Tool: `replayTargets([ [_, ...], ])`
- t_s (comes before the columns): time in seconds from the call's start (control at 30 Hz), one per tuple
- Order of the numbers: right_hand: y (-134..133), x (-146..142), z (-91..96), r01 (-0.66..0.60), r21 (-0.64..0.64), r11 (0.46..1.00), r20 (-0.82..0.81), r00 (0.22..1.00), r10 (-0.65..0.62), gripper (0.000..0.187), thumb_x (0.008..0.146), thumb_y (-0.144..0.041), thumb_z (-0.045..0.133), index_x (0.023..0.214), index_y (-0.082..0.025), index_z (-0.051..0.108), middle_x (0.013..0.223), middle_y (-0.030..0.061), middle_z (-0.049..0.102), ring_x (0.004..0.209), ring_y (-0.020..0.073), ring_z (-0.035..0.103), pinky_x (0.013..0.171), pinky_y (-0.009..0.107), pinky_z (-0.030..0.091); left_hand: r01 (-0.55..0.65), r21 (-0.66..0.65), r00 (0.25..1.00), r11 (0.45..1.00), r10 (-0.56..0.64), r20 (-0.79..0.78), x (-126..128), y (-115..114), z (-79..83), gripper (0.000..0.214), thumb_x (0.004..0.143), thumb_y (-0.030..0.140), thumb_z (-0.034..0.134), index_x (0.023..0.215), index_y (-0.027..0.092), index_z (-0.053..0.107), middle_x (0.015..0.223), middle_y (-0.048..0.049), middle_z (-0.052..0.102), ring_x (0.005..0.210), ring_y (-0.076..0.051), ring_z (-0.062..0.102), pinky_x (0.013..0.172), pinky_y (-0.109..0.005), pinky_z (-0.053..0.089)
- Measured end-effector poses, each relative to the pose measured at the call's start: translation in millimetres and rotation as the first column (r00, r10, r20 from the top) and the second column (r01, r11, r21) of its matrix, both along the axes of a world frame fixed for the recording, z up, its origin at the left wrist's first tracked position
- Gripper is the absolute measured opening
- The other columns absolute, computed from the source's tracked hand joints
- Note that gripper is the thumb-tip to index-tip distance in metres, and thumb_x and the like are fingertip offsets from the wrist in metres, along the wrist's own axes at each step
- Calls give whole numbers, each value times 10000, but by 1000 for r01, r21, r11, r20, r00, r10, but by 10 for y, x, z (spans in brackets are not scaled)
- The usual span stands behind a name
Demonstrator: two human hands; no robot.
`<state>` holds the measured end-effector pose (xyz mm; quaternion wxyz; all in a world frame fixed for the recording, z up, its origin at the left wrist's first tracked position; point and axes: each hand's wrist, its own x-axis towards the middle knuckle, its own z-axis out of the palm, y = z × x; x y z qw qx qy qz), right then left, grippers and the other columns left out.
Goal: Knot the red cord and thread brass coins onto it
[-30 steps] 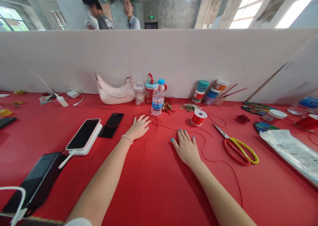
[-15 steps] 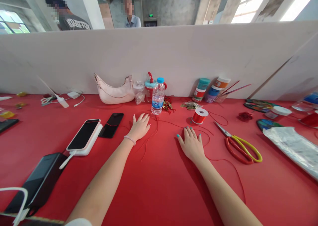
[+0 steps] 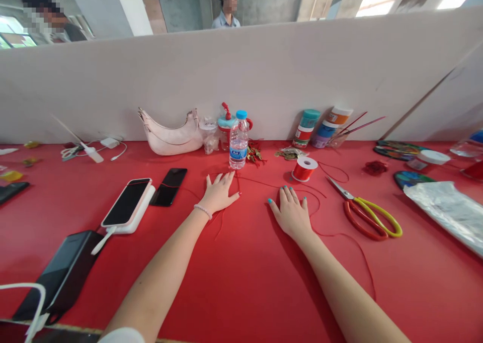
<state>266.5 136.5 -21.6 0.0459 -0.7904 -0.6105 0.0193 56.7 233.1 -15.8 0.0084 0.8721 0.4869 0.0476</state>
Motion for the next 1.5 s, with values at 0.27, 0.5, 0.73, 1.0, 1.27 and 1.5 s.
replayTargets([
  [0.27,10,52,39,58,38,998,-21,998,-57,587,927,-427,241,1337,-19,344,1443,201,300,1363,265,192,1064,532,176,-98,2,994,995,98,-46,23,-3,1,893,774,704,323,1454,206,28,1478,-148,249,1330,-393,208,992,-709,56],
  [0.5,9,54,42,68,30,997,-43,997,-67,599,923,-434,247,1345,-17,325,1451,198,281,1366,269,181,1058,547,180,-168,34,982,985,170,-77,20,-6,0,960,721,779,290,1456,205,63,1462,-176,274,1321,-424,209,990,-708,69],
  [0.73,11,54,40,68,24,997,-52,996,-67,602,919,-439,262,1346,-18,320,1454,193,277,1365,274,180,1057,551,181,-73,14,997,997,73,-40,15,-19,6,867,785,695,307,1458,226,25,1503,-70,202,1361,-359,132,1023,-684,60],
  [1.0,9,44,50,72,14,997,-53,996,-72,595,922,-432,246,1352,-27,311,1456,198,270,1367,281,167,1053,550,181,-41,18,998,999,41,-39,8,8,4,851,799,668,323,1458,219,26,1517,-70,148,1370,-350,89,1027,-678,64],
  [1.27,4,29,45,75,20,997,-56,996,-73,615,913,-440,240,1355,-16,305,1457,201,263,1365,288,164,1051,559,179,-10,-26,998,1000,9,-67,17,32,18,876,770,727,305,1453,214,109,1506,-111,182,1363,-360,112,1018,-682,35],
  [1.5,-2,19,65,87,8,996,-38,996,-86,598,922,-438,203,1351,-37,315,1458,202,262,1365,296,153,1037,589,167,-48,-11,996,999,47,-82,27,15,43,931,739,762,307,1456,216,76,1490,-123,227,1351,-379,133,1020,-672,48],
])
